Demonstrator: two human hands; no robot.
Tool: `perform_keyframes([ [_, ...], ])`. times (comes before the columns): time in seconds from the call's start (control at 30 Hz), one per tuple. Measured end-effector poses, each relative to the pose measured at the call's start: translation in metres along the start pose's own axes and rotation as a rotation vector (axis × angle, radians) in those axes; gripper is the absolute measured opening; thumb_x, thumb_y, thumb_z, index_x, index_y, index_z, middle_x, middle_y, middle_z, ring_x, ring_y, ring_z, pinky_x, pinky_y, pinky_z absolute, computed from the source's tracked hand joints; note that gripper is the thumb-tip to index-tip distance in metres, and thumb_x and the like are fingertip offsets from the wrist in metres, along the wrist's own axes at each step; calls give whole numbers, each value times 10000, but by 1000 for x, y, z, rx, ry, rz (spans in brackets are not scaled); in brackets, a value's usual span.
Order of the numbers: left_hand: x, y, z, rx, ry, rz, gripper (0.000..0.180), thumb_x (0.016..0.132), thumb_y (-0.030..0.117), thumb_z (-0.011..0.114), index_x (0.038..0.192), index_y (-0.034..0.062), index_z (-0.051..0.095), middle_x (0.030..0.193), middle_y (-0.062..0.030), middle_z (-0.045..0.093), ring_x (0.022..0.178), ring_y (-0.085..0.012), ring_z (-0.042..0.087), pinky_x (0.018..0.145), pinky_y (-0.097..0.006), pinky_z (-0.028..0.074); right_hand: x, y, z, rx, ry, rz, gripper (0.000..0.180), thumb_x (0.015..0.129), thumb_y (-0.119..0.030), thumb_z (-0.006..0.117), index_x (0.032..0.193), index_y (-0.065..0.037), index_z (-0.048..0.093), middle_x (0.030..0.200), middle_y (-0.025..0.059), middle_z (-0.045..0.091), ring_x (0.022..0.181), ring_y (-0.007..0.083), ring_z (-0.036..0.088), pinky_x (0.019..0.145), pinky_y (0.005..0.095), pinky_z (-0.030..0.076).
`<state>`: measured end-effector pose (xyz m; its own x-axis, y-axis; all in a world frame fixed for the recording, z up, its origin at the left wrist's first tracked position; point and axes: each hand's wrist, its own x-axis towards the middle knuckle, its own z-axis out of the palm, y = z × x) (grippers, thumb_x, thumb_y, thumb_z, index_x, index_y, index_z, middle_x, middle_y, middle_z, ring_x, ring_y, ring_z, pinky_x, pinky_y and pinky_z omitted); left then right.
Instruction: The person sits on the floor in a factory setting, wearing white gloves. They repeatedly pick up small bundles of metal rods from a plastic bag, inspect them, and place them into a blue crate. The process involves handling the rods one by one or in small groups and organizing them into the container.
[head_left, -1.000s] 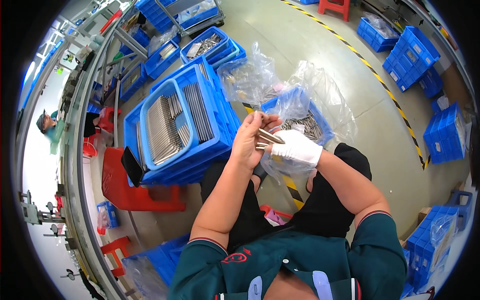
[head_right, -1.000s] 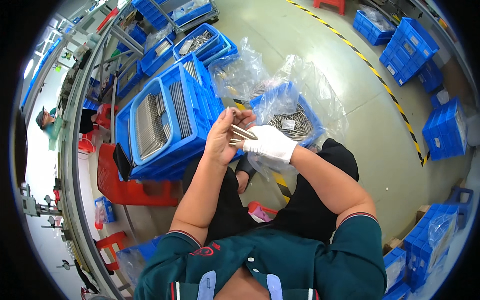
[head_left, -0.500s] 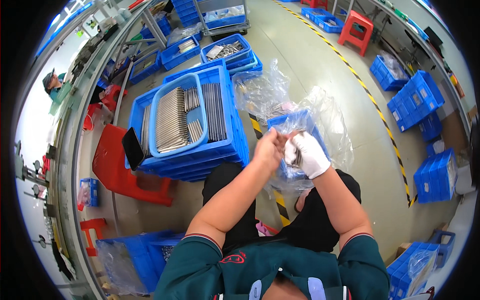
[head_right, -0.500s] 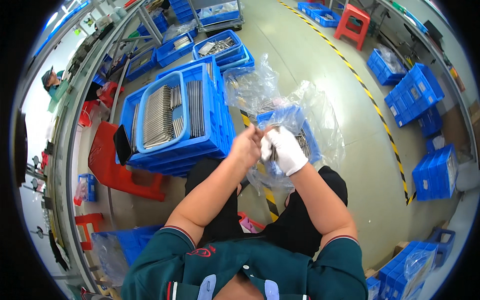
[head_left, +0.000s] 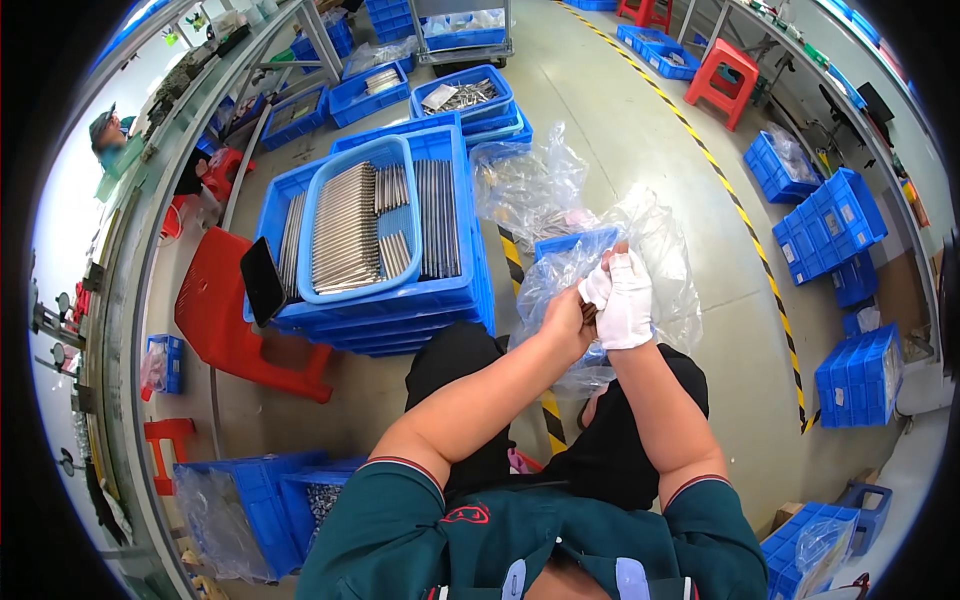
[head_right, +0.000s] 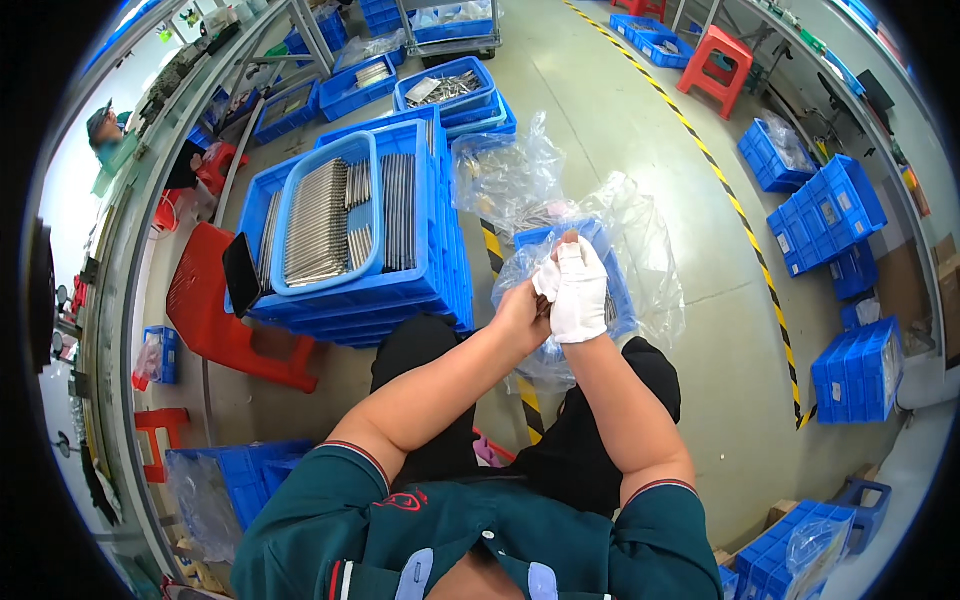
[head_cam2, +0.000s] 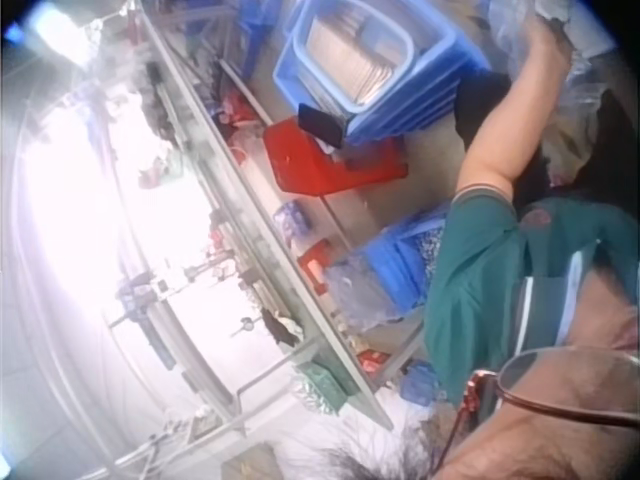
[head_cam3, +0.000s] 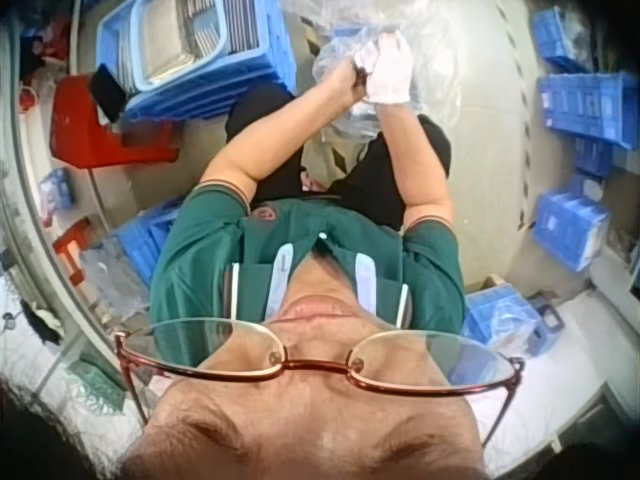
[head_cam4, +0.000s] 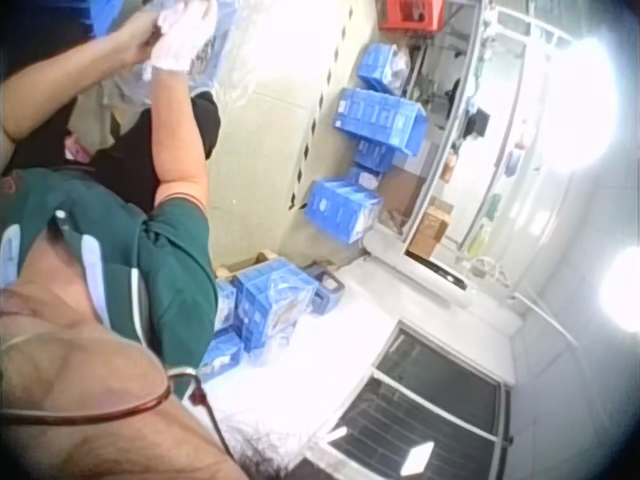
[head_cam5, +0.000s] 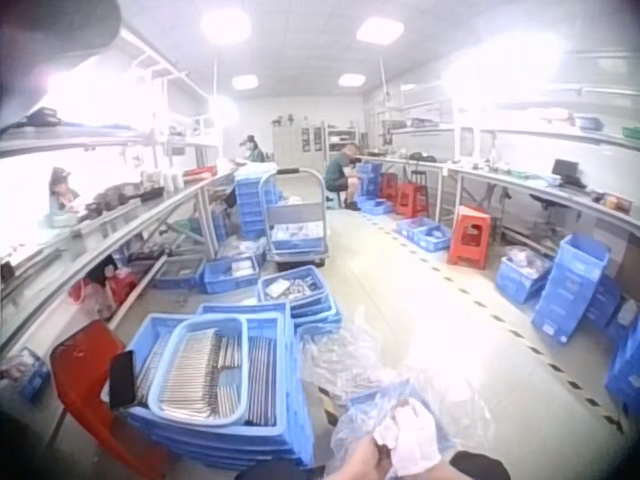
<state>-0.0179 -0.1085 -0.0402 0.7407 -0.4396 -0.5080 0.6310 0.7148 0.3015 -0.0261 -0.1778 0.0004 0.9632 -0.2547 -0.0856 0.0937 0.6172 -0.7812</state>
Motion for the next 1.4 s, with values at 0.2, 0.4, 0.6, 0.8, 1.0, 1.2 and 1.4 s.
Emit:
perform_keyframes([
  [0.2,-8,21,4,674,220,370,205,943,249,500,869,63,543,669,-5,516,546,-135,474,507,-240,392,-5,-2,2,-296,35,-102,232,948,-267,502,866,-57,556,733,-1,534,592,76,482,517,229,395],
  [0.4,-27,65,16,1499,100,851,207,895,185,570,904,-18,531,732,-177,595,649,-248,574,608,-349,453,-16,-13,-16,-672,-252,342,335,928,-356,507,886,-44,622,632,8,569,495,65,482,456,208,375],
  [0.6,-39,70,10,1545,-104,823,198,891,168,574,932,-21,531,733,-172,605,665,-273,617,612,-359,469,-21,-30,-17,-559,-564,654,354,909,-397,525,850,-60,616,607,3,566,467,61,465,412,202,338],
  [0.8,-37,73,7,1500,-37,671,201,892,173,578,949,-15,538,717,-166,595,645,-243,610,598,-345,465,-24,-1,-21,-104,-518,759,248,932,-298,529,941,-50,543,632,19,547,456,69,433,398,201,302],
  [1.0,-39,76,7,1401,91,866,197,924,197,539,943,1,543,689,-108,570,607,-182,547,573,-318,443,-23,-7,-14,-448,-459,561,229,929,-269,538,890,-49,588,628,-8,490,492,65,394,438,216,298],
  [1.2,-38,91,0,766,-62,545,210,959,241,492,909,39,513,656,-20,514,473,-73,387,456,-229,319,-20,-18,-11,-733,-349,190,250,917,-251,536,851,-27,627,612,-19,490,537,54,407,504,221,338],
  [1.4,-41,91,-3,538,-178,337,211,958,261,503,903,58,509,639,-29,506,462,-87,375,451,-228,307,-15,-26,-8,-589,-288,163,227,905,-227,551,836,-18,608,601,-24,489,526,50,412,486,218,331],
])
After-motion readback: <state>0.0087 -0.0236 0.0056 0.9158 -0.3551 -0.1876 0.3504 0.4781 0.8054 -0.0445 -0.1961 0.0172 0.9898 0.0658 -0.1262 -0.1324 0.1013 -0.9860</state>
